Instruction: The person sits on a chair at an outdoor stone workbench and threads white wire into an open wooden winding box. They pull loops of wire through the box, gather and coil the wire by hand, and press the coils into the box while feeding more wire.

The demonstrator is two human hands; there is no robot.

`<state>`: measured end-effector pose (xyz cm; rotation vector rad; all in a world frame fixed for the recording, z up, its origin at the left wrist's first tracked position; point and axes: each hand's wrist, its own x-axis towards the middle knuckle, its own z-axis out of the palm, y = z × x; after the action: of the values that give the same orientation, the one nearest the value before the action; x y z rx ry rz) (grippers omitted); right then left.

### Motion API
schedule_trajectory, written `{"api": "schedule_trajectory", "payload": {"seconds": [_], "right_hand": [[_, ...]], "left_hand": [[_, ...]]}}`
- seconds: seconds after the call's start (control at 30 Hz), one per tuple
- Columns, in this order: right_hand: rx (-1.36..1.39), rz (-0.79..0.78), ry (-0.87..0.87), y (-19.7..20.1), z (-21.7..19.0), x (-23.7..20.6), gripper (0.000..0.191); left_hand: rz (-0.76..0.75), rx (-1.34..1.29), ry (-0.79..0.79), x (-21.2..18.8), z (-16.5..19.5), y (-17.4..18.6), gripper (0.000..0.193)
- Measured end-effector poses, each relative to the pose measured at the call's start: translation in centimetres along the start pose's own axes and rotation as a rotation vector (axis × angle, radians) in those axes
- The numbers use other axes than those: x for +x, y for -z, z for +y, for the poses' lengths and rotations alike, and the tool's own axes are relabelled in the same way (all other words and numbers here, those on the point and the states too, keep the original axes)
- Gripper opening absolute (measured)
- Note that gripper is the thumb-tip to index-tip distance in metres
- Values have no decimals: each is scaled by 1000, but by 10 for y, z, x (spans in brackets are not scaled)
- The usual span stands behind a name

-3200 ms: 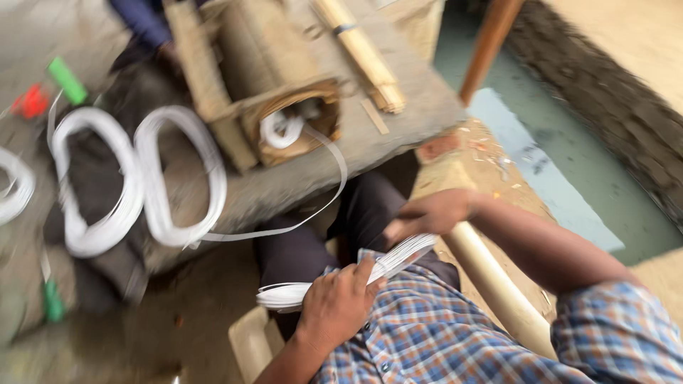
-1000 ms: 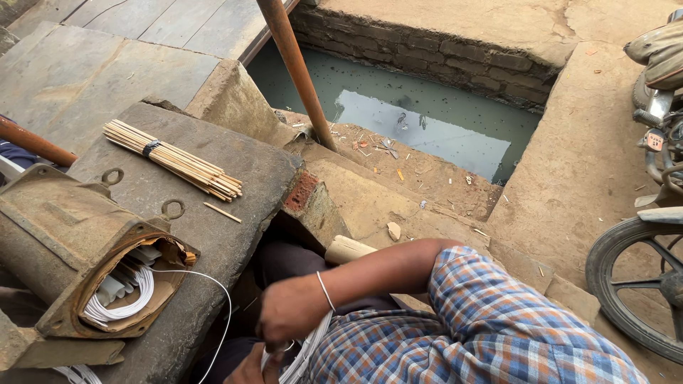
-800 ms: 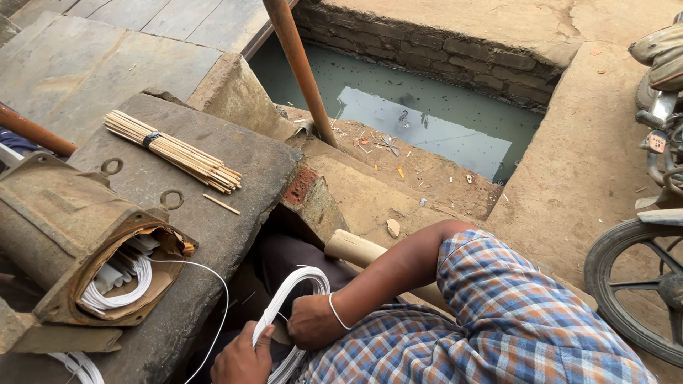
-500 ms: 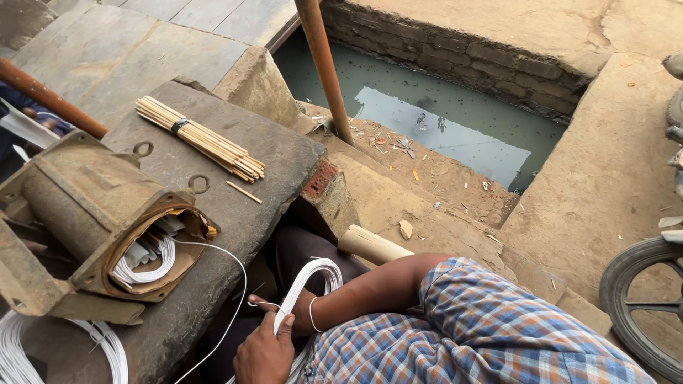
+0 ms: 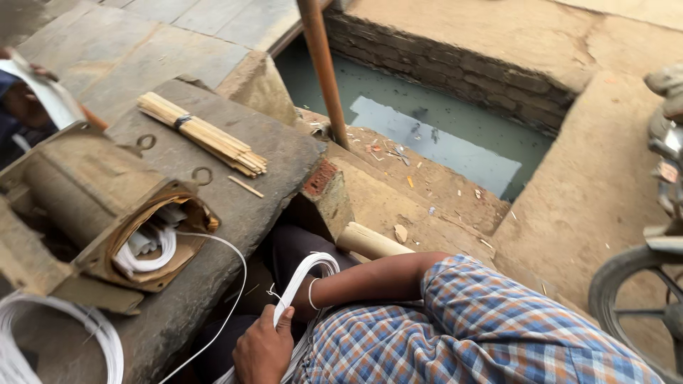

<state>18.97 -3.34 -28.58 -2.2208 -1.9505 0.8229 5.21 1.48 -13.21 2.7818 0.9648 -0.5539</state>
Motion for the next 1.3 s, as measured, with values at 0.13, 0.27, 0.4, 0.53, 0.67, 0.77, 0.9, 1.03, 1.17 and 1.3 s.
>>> {"api": "schedule_trajectory", "payload": {"seconds": [0.13, 0.27, 0.4, 0.53, 0.67, 0.77, 0.9, 1.03, 1.17, 1.3], "right_hand": [[92, -213, 361, 55, -26, -56, 39], [211, 78, 91, 122, -39, -129, 49], [-124, 422, -49, 161, -40, -122, 53], [276, 291, 42, 140, -39, -78, 35], [406, 574, 314, 101, -24, -65, 20], [483, 531, 477, 73, -13, -88, 19], [359, 428, 678, 71, -16, -112, 17], [606, 465, 759, 92, -34, -128, 33], [654, 423, 844, 108, -43, -155, 32], [856, 269, 803, 114, -24, -175, 25]], "left_hand": [[-22, -47, 17, 7, -9, 2, 64], [69, -25, -80, 19, -14, 4, 59], [12, -54, 6, 29, -14, -11, 55], [145, -26, -32, 44, -34, -46, 59], [195, -69, -171, 73, -76, -77, 76], [146, 106, -144, 90, -95, -87, 60], [71, 81, -135, 91, -87, -73, 51], [151, -1, -211, 65, -64, -45, 55], [222, -118, -215, 36, -47, -34, 51], [375, -175, -280, 30, -34, -34, 52]]}}
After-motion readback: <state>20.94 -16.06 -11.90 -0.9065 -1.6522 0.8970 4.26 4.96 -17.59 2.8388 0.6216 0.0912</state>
